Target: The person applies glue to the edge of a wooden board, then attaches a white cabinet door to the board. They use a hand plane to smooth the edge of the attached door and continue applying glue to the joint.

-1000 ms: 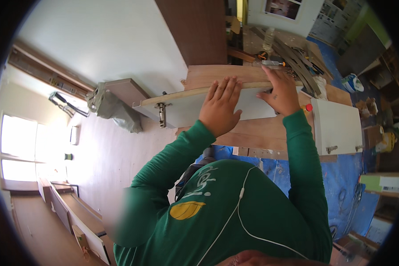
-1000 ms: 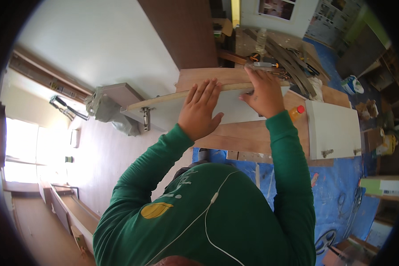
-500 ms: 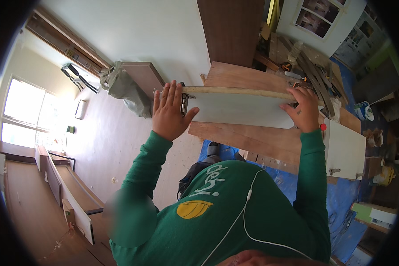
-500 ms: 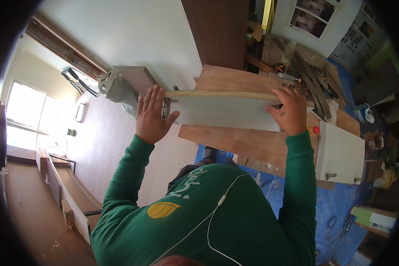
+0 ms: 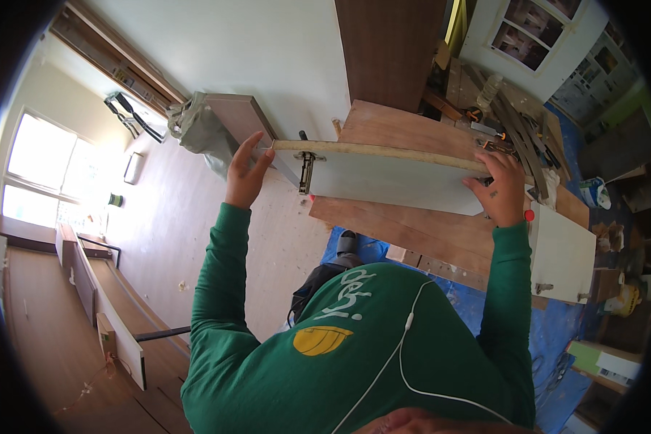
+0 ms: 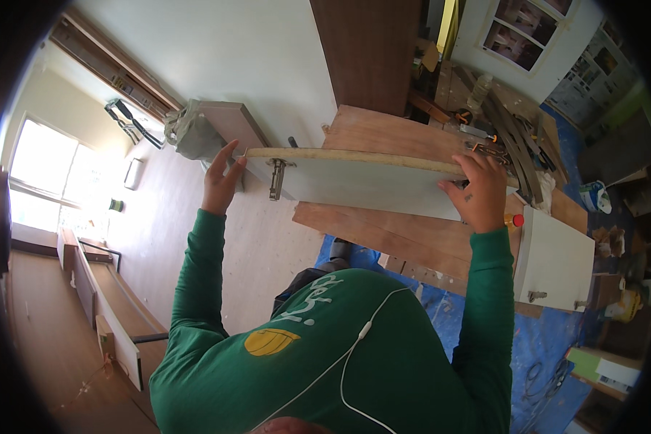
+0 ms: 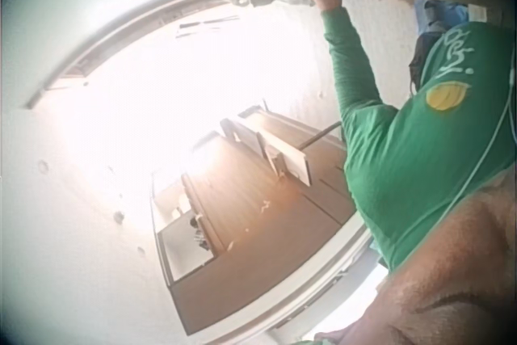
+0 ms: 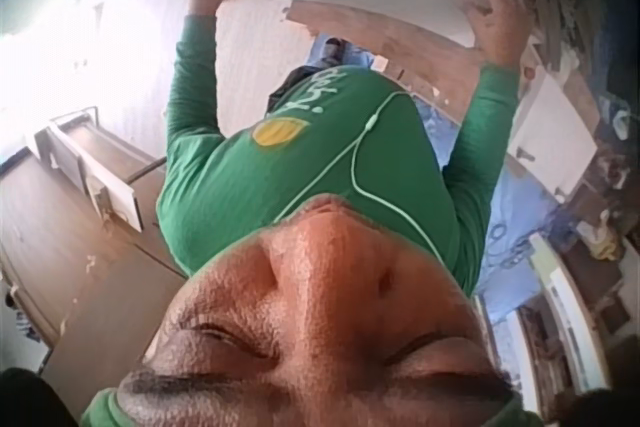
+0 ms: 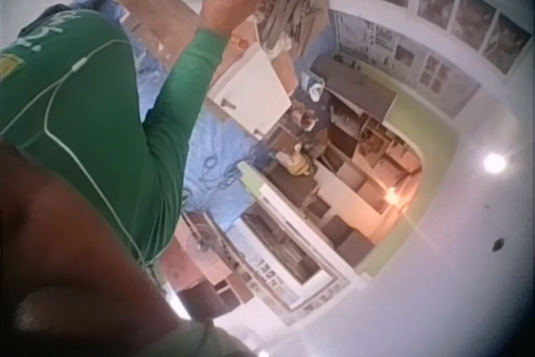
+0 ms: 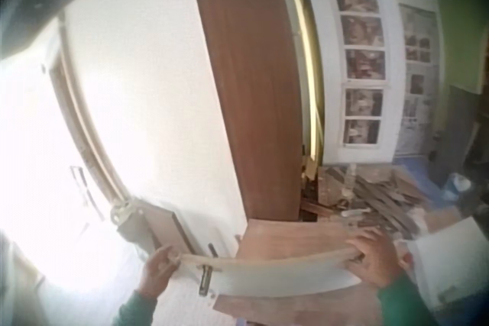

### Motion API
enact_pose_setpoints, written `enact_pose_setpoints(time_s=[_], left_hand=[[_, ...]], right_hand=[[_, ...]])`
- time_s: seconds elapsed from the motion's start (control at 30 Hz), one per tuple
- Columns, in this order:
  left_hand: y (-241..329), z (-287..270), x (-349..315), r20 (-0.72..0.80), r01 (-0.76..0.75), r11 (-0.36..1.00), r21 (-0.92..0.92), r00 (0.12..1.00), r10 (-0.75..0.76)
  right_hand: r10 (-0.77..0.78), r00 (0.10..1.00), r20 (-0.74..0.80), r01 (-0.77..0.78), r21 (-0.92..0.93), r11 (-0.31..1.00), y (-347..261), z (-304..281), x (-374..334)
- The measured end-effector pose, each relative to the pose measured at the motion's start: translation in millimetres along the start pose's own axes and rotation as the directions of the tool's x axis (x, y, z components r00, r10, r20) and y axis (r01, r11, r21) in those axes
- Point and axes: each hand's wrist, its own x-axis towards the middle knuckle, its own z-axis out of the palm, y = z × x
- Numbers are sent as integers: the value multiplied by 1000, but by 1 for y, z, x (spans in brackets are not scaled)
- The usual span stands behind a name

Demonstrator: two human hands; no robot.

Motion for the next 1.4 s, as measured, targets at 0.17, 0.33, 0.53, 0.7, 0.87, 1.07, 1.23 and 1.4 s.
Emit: enact_pose_setpoints(time_s=[0.17, 0.33, 0.53, 0.7, 0.87, 1.07, 1.23, 1.4], left_hand=[[2, 7, 6, 75, 139, 833, -536, 990, -117], [-8, 10, 16, 122, 255, 753, -607, 966, -229], [-5, 13, 23, 129, 304, 756, -579, 950, -283], [-9, 11, 27, 140, 318, 782, -536, 947, -289], [5, 13, 31, 100, 327, 798, -507, 941, -323], [2, 13, 40, 68, 268, 846, -461, 961, -268], [17, 15, 34, 22, 221, 920, -322, 974, -226], [11, 11, 31, 52, 268, 850, -454, 960, -275]], right_hand=[[3, 1000, 4, -2, -14, 1000, 0, -1, -1], [17, 1000, 23, -16, -18, 1000, -2, -2, -2], [42, 999, 21, -41, -33, 999, -7, -4, -3], [23, 1000, 9, -23, -30, 999, -8, -5, -2], [34, 999, 18, -34, -32, 999, -8, -5, -2], [42, 999, 26, -41, -34, 999, -10, -5, -1], [42, 999, 24, -41, -26, 999, -8, -5, -1], [40, 999, 20, -39, -31, 999, -9, -5, -1]])
